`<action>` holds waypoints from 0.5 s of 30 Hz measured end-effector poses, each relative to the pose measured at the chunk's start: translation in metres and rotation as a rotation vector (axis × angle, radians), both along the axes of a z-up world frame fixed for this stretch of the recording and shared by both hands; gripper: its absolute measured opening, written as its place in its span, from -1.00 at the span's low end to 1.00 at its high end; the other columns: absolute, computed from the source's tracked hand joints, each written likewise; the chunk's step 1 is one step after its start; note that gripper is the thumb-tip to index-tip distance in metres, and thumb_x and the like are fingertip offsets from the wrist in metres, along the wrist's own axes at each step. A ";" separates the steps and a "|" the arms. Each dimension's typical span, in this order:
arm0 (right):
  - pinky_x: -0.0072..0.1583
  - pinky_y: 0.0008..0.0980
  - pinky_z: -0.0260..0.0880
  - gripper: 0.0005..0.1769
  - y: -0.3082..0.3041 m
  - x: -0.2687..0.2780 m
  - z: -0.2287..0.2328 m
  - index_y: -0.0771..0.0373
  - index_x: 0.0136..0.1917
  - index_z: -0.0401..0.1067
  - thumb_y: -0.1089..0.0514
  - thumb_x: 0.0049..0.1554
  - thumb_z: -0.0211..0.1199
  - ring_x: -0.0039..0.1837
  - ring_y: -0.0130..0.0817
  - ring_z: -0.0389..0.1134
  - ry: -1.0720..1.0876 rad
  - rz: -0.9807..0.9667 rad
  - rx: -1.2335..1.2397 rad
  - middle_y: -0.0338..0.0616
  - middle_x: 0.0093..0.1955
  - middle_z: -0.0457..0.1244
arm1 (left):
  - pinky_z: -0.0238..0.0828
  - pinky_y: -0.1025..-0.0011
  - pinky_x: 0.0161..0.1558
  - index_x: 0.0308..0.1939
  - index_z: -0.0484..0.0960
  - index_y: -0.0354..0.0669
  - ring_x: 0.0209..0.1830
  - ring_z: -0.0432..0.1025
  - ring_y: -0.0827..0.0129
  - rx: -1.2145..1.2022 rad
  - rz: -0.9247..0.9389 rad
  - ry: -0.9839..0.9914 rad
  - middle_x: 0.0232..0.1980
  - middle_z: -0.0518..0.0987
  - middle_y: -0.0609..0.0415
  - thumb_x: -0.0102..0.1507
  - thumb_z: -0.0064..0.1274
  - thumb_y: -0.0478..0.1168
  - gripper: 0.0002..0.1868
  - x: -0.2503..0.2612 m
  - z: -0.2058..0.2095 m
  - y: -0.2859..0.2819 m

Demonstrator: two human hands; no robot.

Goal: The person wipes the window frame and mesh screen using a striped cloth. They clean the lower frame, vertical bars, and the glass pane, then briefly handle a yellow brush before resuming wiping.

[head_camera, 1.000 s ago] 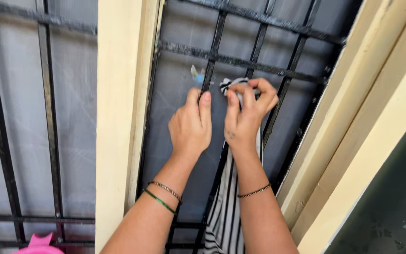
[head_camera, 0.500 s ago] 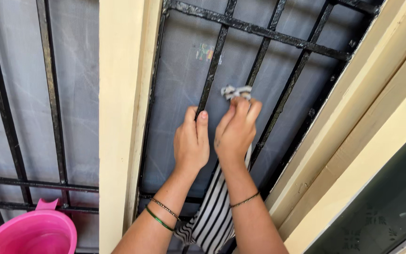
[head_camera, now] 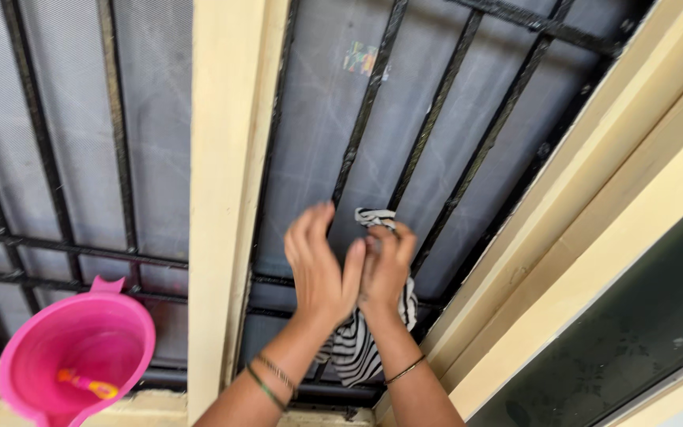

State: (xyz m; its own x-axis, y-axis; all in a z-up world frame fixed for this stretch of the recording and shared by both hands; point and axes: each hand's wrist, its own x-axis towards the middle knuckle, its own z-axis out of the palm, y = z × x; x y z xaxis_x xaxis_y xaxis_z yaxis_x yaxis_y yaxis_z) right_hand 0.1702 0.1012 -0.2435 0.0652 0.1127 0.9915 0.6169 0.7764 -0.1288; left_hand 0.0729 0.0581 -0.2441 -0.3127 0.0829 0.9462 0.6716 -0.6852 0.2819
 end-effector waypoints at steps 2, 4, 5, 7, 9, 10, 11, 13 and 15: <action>0.34 -0.13 0.25 -0.81 -0.014 -0.006 0.002 0.21 0.16 0.38 0.13 0.35 0.05 0.31 0.00 0.23 0.088 0.218 0.045 0.15 0.27 0.13 | 0.07 -0.04 0.44 0.41 0.30 -0.27 0.41 0.18 -0.02 0.036 -0.106 0.015 0.39 0.29 -0.22 0.40 -0.02 0.00 -0.40 0.001 -0.024 -0.016; 0.44 -0.18 0.20 -0.74 -0.036 -0.013 0.005 0.17 0.15 0.41 0.00 0.41 0.02 0.34 -0.11 0.22 0.144 0.555 0.027 0.04 0.25 0.16 | 0.05 -0.01 0.48 0.45 0.23 -0.30 0.46 0.14 -0.07 0.122 -0.238 0.020 0.43 0.23 -0.27 0.39 -0.04 -0.08 -0.39 0.001 -0.032 -0.022; 0.45 -0.17 0.13 -0.60 -0.044 -0.015 0.012 0.18 0.17 0.41 -0.13 0.40 -0.07 0.36 -0.11 0.19 0.038 0.769 -0.074 0.04 0.28 0.16 | 0.04 0.01 0.50 0.47 0.20 -0.32 0.49 0.13 -0.09 0.164 -0.305 0.021 0.46 0.20 -0.29 0.38 -0.06 -0.12 -0.38 0.003 -0.031 -0.021; 0.49 -0.15 -0.02 -0.32 -0.062 -0.016 0.017 0.22 0.20 0.40 -0.37 0.36 -0.23 0.40 -0.09 0.13 -0.172 1.197 -0.289 0.04 0.32 0.15 | 0.12 0.13 0.48 0.35 0.30 -0.30 0.39 0.24 0.02 0.092 -0.283 -0.208 0.32 0.30 -0.21 0.35 -0.01 -0.19 -0.48 -0.003 -0.028 -0.019; 0.56 -0.08 -0.04 -0.52 -0.071 -0.010 0.028 0.21 0.23 0.45 -0.17 0.30 0.05 0.52 0.02 0.11 -0.297 0.665 -0.067 0.08 0.45 0.14 | 0.23 0.23 0.39 0.28 0.37 -0.31 0.27 0.33 0.10 0.042 -0.436 -0.392 0.22 0.40 -0.18 0.38 -0.04 -0.25 -0.60 -0.013 -0.010 -0.010; 0.59 -0.04 -0.05 -0.59 -0.071 -0.003 0.036 0.21 0.24 0.47 -0.08 0.26 0.18 0.58 0.08 0.10 -0.355 0.391 0.043 0.11 0.52 0.14 | 0.30 0.28 0.31 0.27 0.40 -0.33 0.19 0.37 0.13 0.030 -0.601 -0.464 0.19 0.46 -0.19 0.43 -0.08 -0.27 -0.65 -0.020 0.003 -0.005; 0.54 -0.05 -0.02 -0.62 -0.066 0.000 0.044 0.19 0.18 0.46 -0.09 0.22 0.24 0.51 0.07 0.09 -0.184 0.202 0.115 0.08 0.44 0.15 | 0.20 0.27 0.39 0.31 0.33 -0.35 0.31 0.31 0.12 0.116 -0.478 -0.354 0.27 0.41 -0.19 0.44 -0.10 -0.29 -0.62 -0.027 0.017 -0.001; 0.49 -0.03 0.01 -0.59 -0.048 0.001 0.061 0.23 0.19 0.40 -0.04 0.20 0.31 0.45 0.08 0.08 0.044 -0.022 0.201 0.11 0.38 0.15 | 0.14 0.26 0.45 0.36 0.25 -0.35 0.40 0.29 0.12 0.197 -0.407 -0.227 0.35 0.36 -0.17 0.46 -0.12 -0.28 -0.59 -0.036 0.056 0.003; 0.50 0.01 0.00 -0.47 -0.020 -0.003 0.076 0.36 0.35 0.28 0.06 0.24 0.33 0.46 0.11 0.10 0.153 -0.087 0.230 0.21 0.43 0.11 | 0.27 0.30 0.38 0.34 0.31 -0.28 0.34 0.39 0.18 0.162 -0.463 -0.212 0.32 0.44 -0.11 0.47 -0.13 -0.22 -0.62 -0.037 0.104 0.006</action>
